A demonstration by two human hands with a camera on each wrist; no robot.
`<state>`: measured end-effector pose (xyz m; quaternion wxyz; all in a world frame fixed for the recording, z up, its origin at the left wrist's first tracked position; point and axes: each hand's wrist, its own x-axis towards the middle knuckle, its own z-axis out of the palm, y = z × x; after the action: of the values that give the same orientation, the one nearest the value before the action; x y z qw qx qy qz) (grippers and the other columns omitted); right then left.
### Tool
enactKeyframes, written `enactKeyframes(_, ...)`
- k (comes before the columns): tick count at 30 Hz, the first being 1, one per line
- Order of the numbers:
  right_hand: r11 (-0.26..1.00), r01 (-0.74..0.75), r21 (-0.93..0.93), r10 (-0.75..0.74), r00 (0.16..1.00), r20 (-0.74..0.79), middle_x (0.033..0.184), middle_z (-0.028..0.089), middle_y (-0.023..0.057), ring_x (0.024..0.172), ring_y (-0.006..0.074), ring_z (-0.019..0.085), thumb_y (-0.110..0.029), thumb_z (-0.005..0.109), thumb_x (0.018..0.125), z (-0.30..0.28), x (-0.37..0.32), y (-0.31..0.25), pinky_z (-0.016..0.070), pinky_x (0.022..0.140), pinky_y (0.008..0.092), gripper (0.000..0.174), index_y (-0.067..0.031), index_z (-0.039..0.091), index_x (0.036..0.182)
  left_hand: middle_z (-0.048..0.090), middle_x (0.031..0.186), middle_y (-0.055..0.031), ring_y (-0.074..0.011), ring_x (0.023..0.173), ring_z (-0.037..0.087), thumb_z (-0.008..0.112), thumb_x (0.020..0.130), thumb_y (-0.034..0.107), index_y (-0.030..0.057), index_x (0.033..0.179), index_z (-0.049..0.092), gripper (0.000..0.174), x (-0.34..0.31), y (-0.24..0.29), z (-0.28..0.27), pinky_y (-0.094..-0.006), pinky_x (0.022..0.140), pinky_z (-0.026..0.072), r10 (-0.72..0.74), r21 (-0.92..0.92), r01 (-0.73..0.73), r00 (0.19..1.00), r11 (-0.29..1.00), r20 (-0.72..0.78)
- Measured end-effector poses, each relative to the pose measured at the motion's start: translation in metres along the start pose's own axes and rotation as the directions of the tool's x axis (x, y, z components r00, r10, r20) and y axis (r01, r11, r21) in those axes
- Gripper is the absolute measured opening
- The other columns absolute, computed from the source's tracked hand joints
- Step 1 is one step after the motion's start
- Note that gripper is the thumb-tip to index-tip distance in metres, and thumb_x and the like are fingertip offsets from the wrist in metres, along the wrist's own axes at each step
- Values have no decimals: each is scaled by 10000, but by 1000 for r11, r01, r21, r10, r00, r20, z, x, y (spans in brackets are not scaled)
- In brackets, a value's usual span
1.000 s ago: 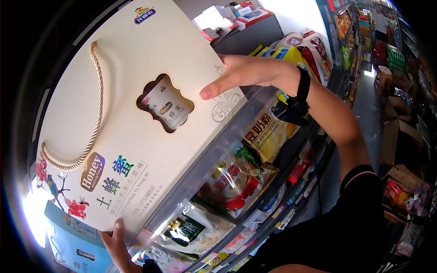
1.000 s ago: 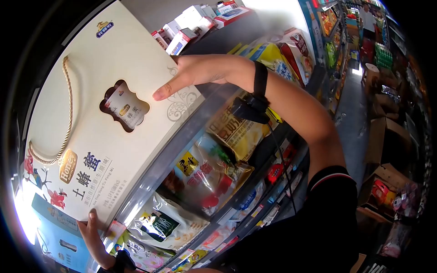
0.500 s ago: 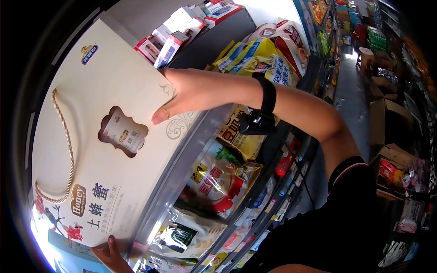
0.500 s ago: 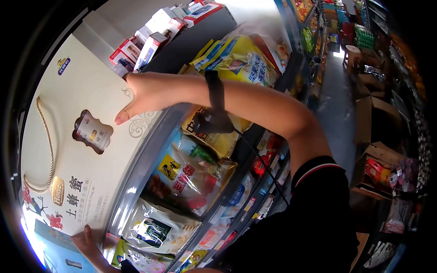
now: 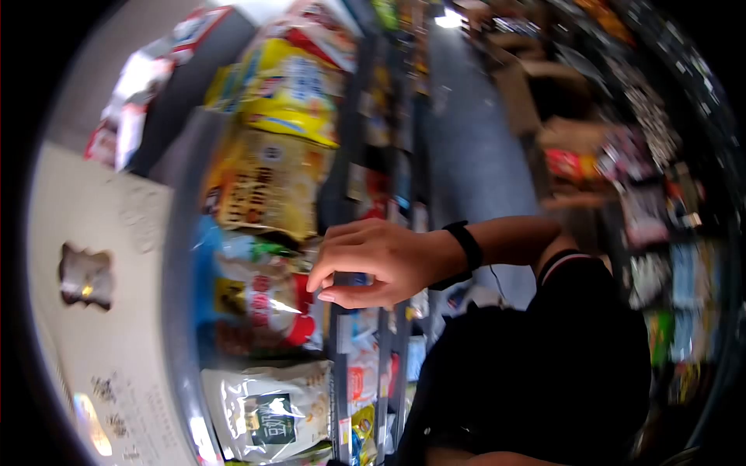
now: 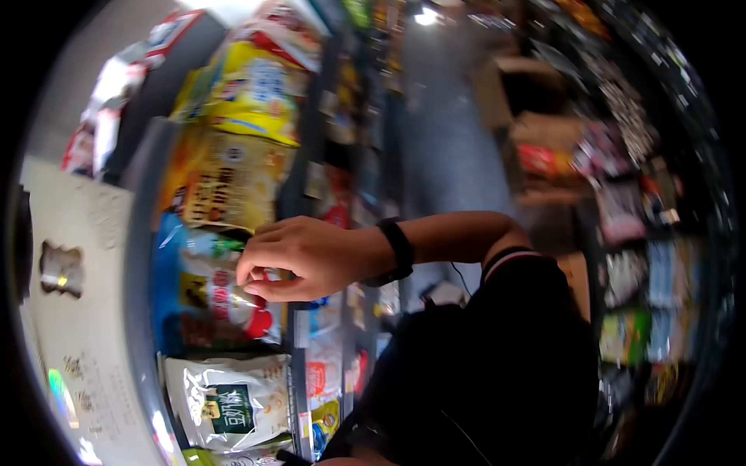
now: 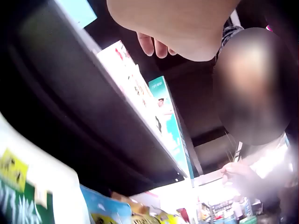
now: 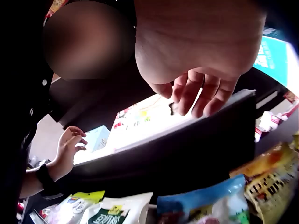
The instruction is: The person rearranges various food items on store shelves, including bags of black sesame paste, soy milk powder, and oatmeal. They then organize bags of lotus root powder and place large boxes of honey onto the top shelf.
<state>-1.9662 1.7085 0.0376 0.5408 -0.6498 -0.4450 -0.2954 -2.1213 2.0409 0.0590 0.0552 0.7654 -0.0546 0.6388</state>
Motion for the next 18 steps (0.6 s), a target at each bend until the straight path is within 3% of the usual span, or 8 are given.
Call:
enactKeyframes(3,928,-370,-34,371,928,19,954,698,63,853,225,692,-119,711,942,14,-78,-30,540,727,357,164,-49,684,1087,505,1241,-181,-303,1080,587,571,991,137,-12,1261,435,336,-66,5,2,-372,852,546,-123,-294,161,982,942,144)
enactKeyframes(7,763,-627,-157,626,777,-62,960,711,67,854,217,706,-143,684,961,15,-169,-78,559,729,337,133,-49,697,1054,540,1132,-170,-269,1000,598,549,1002,-20,-44,1141,494,151,-139,17,1,-340,778,554,-142,-489,359,894,795,426)
enactKeyframes(9,707,-655,-266,645,752,-139,944,710,51,829,222,697,-128,683,951,13,-199,-104,551,705,335,99,-67,701,1027,512,1203,-184,-262,1010,602,566,965,-88,-64,1155,482,209,-170,34,7,-303,745,589,-33,-481,350,834,804,551)
enactKeyframes(11,652,-663,-368,644,740,-193,933,709,43,815,229,690,-116,692,939,4,-217,-132,546,693,337,82,-75,699,1009,513,1201,-184,-261,1023,599,570,958,-101,-57,1163,490,225,-186,63,15,-291,732,608,20,-568,473,756,674,654)
enactKeyframes(14,615,-667,-422,621,739,-263,919,706,49,830,249,681,-125,705,926,-17,-236,-168,541,696,354,77,-75,692,983,534,1197,-175,-275,1027,605,605,948,-89,-22,1138,541,211,-187,111,31,-306,770,591,234,-696,494,702,521,673)
enactKeyframes(15,602,-672,-433,614,735,-288,917,706,51,835,252,682,-130,707,927,-23,-244,-176,541,699,357,79,-75,691,981,571,1136,-166,-291,1020,612,626,932,-92,0,1136,562,233,-179,128,35,-347,821,556,337,-736,383,705,559,624)
enactKeyframes(18,548,-726,-416,646,683,-342,903,705,63,841,262,685,-118,715,918,-41,-265,-196,543,709,367,91,-66,690,987,615,1095,-158,-304,1027,627,674,908,-71,30,1150,599,273,-147,194,44,-388,869,527,538,-862,221,703,457,465)
